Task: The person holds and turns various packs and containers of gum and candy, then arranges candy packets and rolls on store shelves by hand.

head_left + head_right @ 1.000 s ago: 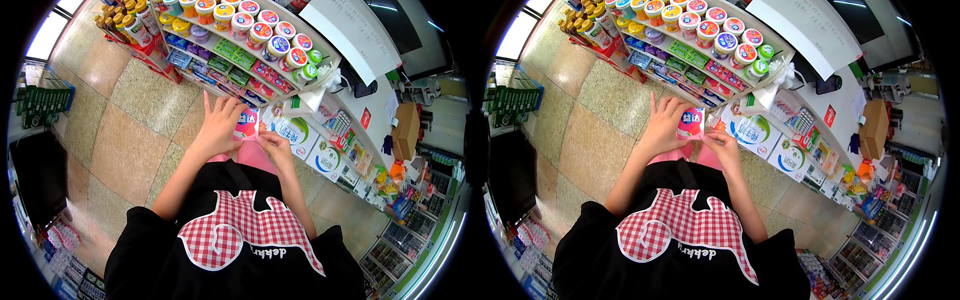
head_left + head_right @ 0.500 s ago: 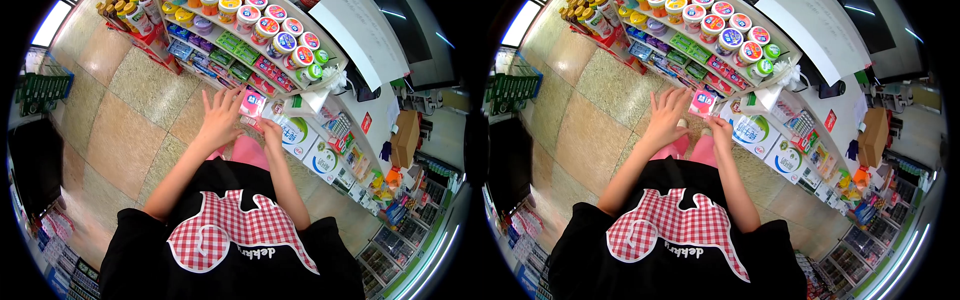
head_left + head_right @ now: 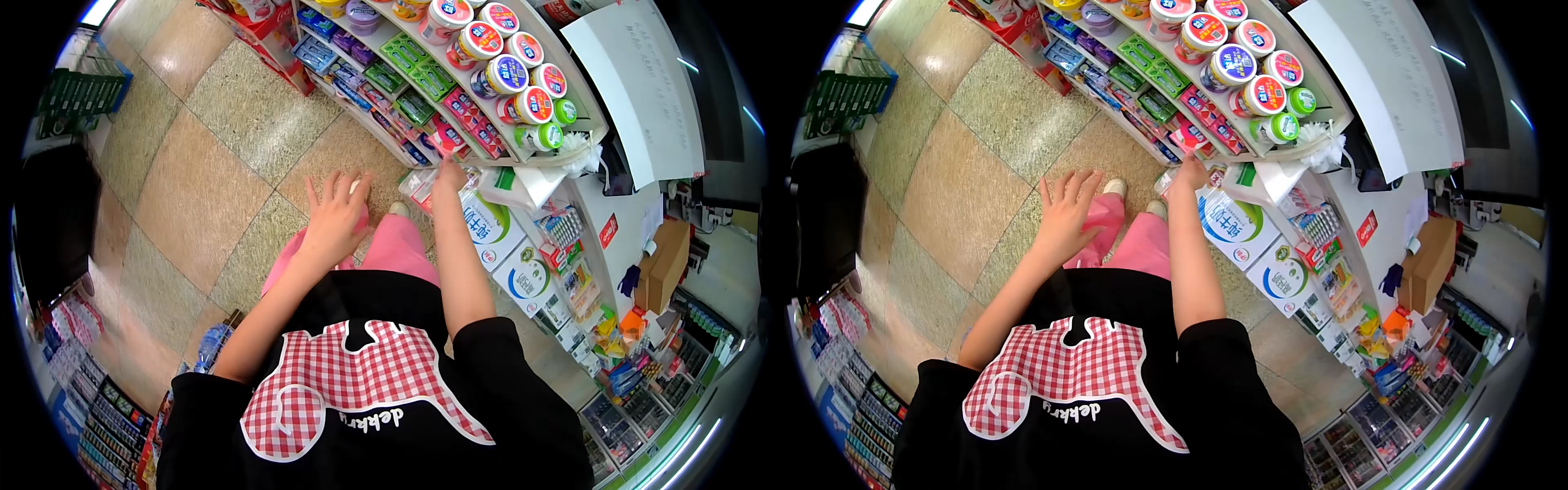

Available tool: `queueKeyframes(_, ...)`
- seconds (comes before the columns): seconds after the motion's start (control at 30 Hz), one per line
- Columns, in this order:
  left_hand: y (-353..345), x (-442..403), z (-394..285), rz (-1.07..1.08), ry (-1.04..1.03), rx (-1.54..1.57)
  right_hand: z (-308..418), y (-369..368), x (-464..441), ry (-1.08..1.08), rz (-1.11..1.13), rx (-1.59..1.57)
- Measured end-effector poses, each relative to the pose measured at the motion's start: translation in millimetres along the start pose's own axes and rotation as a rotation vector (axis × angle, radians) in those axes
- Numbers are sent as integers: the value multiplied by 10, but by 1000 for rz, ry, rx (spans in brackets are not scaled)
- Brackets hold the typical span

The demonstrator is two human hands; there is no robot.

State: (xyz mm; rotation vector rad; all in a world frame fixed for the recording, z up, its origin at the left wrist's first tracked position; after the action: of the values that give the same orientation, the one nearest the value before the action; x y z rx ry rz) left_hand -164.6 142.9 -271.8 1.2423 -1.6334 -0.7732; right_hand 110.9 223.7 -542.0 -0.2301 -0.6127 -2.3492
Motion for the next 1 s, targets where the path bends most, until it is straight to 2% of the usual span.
queueKeyframes(0.1,-12,4,74,-17,44,-12,82,-44,-79,-22,-91,50)
queueKeyframes(0.17,-18,18,110,-24,60,-16,342,-72,46,-49,-194,-113)
queueKeyframes(0.3,-57,52,171,-35,63,-27,305,-173,-74,-25,-297,-302)
queueKeyframes(0.4,-62,71,197,-22,72,-6,335,-205,-88,-80,-250,-274)
queueKeyframes(0.8,-75,91,233,28,123,-43,312,-271,5,-11,-199,40)
queueKeyframes(0.9,-98,94,253,38,134,-68,333,-229,34,117,-151,130)
queueKeyframes(1.0,-95,85,249,45,143,-64,301,-195,58,226,-54,53)
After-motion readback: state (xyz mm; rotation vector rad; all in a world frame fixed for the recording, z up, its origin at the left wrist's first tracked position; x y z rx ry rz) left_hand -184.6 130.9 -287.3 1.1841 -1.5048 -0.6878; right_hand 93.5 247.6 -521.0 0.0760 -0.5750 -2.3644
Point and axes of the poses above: each hand's wrist, its own x-axis away from the middle knuckle, its own y-axis out of the back of the hand, z = x × y, the point moved 3 cm from there along -x, towards the middle knuckle, and after that the axes turned 15 degrees about y, right-handed, at the moved point
